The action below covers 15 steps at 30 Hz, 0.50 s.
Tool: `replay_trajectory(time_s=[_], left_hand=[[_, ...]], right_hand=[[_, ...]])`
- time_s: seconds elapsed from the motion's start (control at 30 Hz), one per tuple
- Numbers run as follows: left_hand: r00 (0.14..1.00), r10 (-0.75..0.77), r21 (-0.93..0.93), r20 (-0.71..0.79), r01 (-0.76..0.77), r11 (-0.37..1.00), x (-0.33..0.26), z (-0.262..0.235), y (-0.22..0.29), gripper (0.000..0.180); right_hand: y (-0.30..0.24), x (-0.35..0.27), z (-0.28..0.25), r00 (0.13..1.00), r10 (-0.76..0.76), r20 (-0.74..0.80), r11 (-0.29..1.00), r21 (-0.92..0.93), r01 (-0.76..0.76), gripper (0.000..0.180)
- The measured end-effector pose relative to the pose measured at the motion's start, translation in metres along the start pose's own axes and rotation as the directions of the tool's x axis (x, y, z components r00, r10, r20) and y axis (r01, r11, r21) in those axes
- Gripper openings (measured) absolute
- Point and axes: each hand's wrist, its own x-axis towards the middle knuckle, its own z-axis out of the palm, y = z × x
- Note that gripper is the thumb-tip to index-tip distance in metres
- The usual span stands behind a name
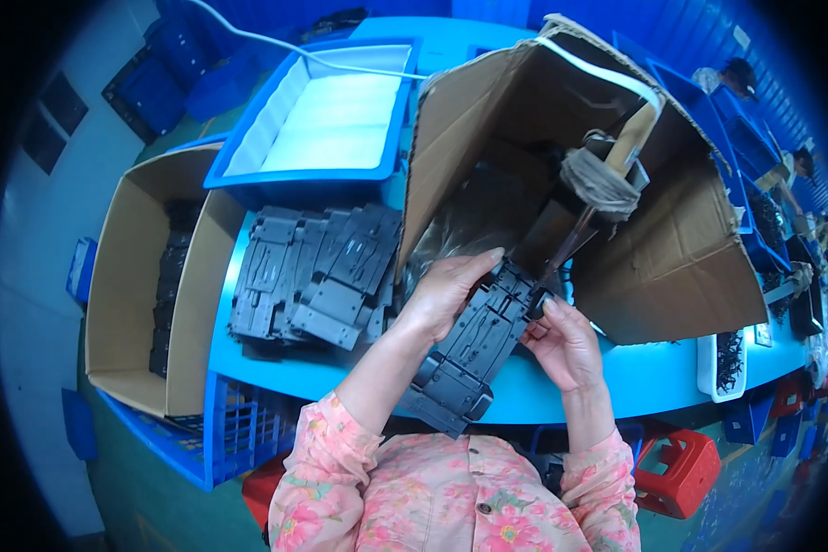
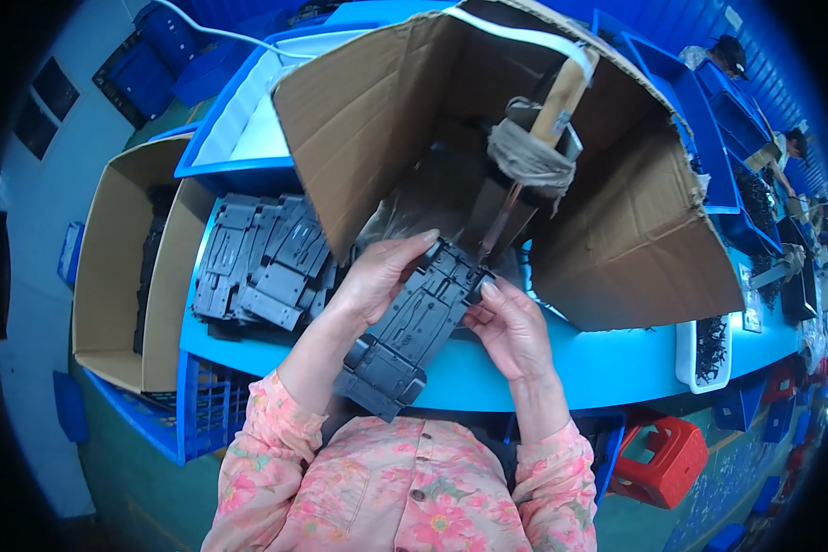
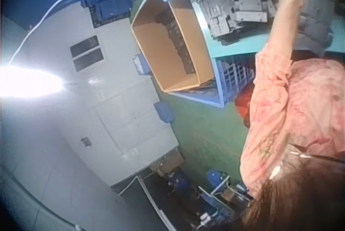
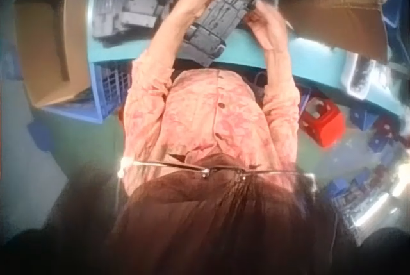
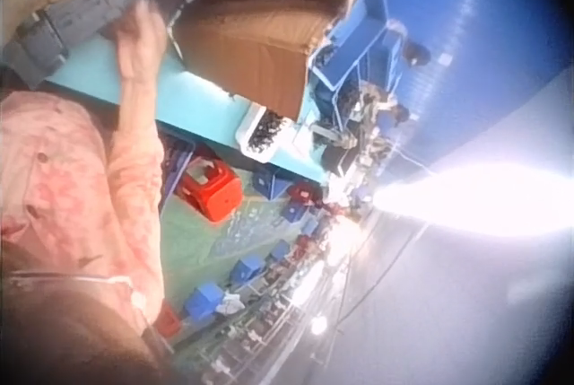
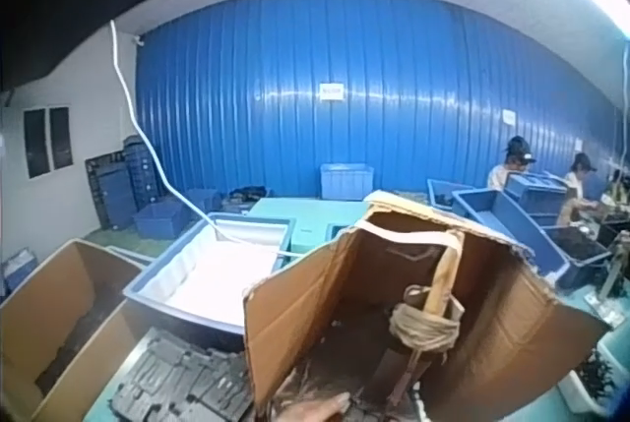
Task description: The person assembles small plastic pins onto toy car chassis parts by hand, taking the pins from storage bins and attaching them to the chassis at a factory workbench.
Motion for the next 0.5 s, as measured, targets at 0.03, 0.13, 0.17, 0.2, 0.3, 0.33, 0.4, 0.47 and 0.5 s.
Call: replay_trajectory(time_s=[0.03, 0.13, 0.17, 0.2, 0.3, 0.33, 0.4, 0.47, 0.5], left_hand=[[1.0, -0.013, -0.018, -0.006, 0.013, 1.0, -0.003, 0.001, -0.003, 0.033], [0.997, -0.066, -0.031, 0.038, 0.068, 0.997, -0.009, -0.008, -0.018, 0.034], [0.998, -0.067, 0.043, 0.005, 0.066, 0.997, -0.013, -0.011, -0.025, 0.034], [0.998, -0.059, 0.122, -0.016, 0.061, 0.991, -0.015, -0.01, -0.029, 0.034], [0.998, -0.039, 0.212, -0.045, 0.048, 0.976, -0.046, -0.015, -0.029, 0.039], [0.997, 0.029, 0.245, -0.074, -0.011, 0.969, -0.058, -0.017, -0.029, 0.039], [0.976, 0.198, 0.259, -0.094, -0.168, 0.951, -0.086, -0.022, -0.029, 0.037], [0.983, 0.177, 0.281, 0.046, -0.183, 0.942, -0.116, -0.032, -0.026, 0.04], [0.977, 0.103, 0.196, 0.185, -0.14, 0.971, -0.129, -0.036, -0.027, 0.041]], right_hand=[[0.002, -0.002, -0.004, 1.0, 0.015, 0.001, 1.0, 0.008, -0.015, 0.02], [0.01, -0.011, -0.015, 0.995, 0.101, 0.016, 0.993, 0.063, -0.102, 0.018], [0.013, -0.017, -0.018, 0.994, 0.111, 0.018, 0.991, 0.069, -0.112, 0.018], [0.014, -0.023, -0.021, 0.994, 0.108, 0.018, 0.993, 0.037, -0.108, 0.019], [0.01, -0.048, -0.02, 1.0, -0.015, 0.024, 0.988, -0.156, 0.018, 0.032], [0.004, -0.061, -0.019, 0.994, -0.103, 0.039, 0.959, -0.263, 0.109, 0.036], [-0.009, -0.087, -0.016, 0.941, -0.338, 0.005, 0.841, -0.447, 0.305, 0.045], [-0.024, -0.114, -0.011, 0.842, -0.531, 0.096, 0.623, -0.63, 0.464, 0.044], [-0.027, -0.123, -0.008, 0.755, -0.622, 0.208, 0.429, -0.716, 0.55, 0.042]])
